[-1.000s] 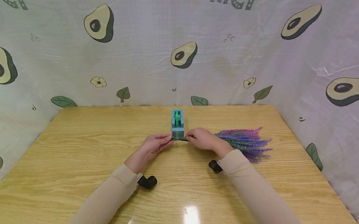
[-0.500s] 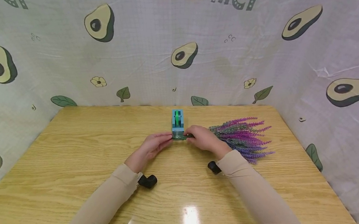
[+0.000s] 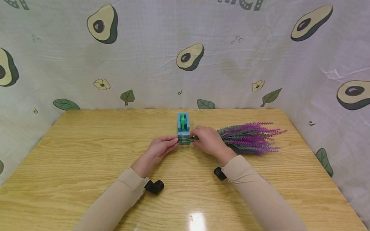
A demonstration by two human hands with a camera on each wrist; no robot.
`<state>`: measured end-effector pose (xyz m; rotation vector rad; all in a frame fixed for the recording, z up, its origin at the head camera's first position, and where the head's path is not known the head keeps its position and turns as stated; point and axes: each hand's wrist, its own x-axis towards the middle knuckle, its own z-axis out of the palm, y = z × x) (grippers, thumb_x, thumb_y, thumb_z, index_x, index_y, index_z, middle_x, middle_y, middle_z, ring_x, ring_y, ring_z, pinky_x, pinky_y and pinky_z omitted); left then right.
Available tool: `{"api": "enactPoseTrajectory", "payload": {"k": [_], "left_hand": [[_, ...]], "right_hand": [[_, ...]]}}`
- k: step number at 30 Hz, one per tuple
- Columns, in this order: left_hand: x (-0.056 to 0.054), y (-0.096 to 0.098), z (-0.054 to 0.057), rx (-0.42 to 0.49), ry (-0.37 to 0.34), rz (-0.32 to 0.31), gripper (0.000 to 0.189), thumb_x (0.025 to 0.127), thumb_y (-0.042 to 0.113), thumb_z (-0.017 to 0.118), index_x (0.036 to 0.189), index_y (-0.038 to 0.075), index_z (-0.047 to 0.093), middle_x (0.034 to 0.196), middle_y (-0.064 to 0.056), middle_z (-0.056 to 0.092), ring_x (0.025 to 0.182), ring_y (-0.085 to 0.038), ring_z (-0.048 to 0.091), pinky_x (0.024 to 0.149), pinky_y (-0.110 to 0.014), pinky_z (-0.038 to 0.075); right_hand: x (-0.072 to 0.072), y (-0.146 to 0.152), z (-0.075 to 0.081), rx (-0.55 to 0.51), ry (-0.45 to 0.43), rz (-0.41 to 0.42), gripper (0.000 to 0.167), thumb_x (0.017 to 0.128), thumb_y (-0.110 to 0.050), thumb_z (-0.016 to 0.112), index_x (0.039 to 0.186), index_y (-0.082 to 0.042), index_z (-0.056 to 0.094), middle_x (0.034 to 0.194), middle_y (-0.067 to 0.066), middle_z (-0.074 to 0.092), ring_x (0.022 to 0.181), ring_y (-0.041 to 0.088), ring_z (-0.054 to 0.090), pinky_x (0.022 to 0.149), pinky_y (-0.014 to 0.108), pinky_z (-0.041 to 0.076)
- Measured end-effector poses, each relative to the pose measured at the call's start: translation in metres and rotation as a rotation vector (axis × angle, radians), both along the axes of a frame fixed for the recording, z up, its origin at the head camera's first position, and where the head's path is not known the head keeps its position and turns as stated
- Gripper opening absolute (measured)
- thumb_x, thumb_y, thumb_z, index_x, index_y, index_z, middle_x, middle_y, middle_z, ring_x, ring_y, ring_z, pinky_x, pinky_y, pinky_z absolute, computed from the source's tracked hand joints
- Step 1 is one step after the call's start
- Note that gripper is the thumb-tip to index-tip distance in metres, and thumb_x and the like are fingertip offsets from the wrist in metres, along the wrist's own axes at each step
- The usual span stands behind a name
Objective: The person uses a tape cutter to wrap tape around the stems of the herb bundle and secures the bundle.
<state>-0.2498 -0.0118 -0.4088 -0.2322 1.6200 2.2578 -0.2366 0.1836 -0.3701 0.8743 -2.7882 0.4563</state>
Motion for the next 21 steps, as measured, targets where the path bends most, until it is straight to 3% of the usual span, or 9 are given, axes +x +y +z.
{"api": "enactPoseTrajectory", "payload": {"k": [4,10,17,21], "left_hand": [[-0.001,0.001,0.0,-0.005,0.018,-0.025,0.034,0.091,-0.003,0.057,0.124,-0.006,0.054,0.113,-0.021,0.058,0.098,-0.023,0.063,0.089,-0.032,0.049],[-0.004,0.005,-0.001,-0.008,0.021,-0.039,0.044,0.086,0.002,0.066,0.127,0.0,0.053,0.109,-0.018,0.059,0.095,-0.021,0.063,0.089,-0.033,0.049],[-0.005,0.015,-0.004,-0.052,0.016,0.038,0.046,0.082,0.004,0.071,0.125,-0.001,0.054,0.108,-0.016,0.058,0.091,-0.02,0.064,0.084,-0.031,0.051],[-0.007,0.017,-0.006,-0.01,-0.024,0.071,0.043,0.081,-0.001,0.07,0.122,-0.003,0.057,0.108,-0.018,0.06,0.084,-0.017,0.066,0.08,-0.028,0.053]], "right_hand": [[0.001,-0.001,-0.003,-0.022,0.025,-0.026,0.02,0.077,-0.007,0.077,0.095,-0.008,0.068,0.088,0.005,0.062,0.08,0.022,0.061,0.07,0.039,0.052],[0.003,-0.003,-0.006,-0.047,0.007,-0.053,0.018,0.078,-0.008,0.076,0.094,-0.009,0.068,0.09,0.005,0.062,0.083,0.022,0.061,0.073,0.04,0.052],[0.004,-0.005,-0.011,-0.082,0.001,-0.058,0.016,0.078,-0.007,0.076,0.093,-0.008,0.068,0.091,0.005,0.063,0.085,0.023,0.061,0.076,0.04,0.052],[0.004,-0.005,-0.011,-0.087,-0.003,-0.054,0.016,0.078,-0.007,0.076,0.092,-0.007,0.068,0.091,0.005,0.063,0.085,0.023,0.061,0.076,0.04,0.051]]}}
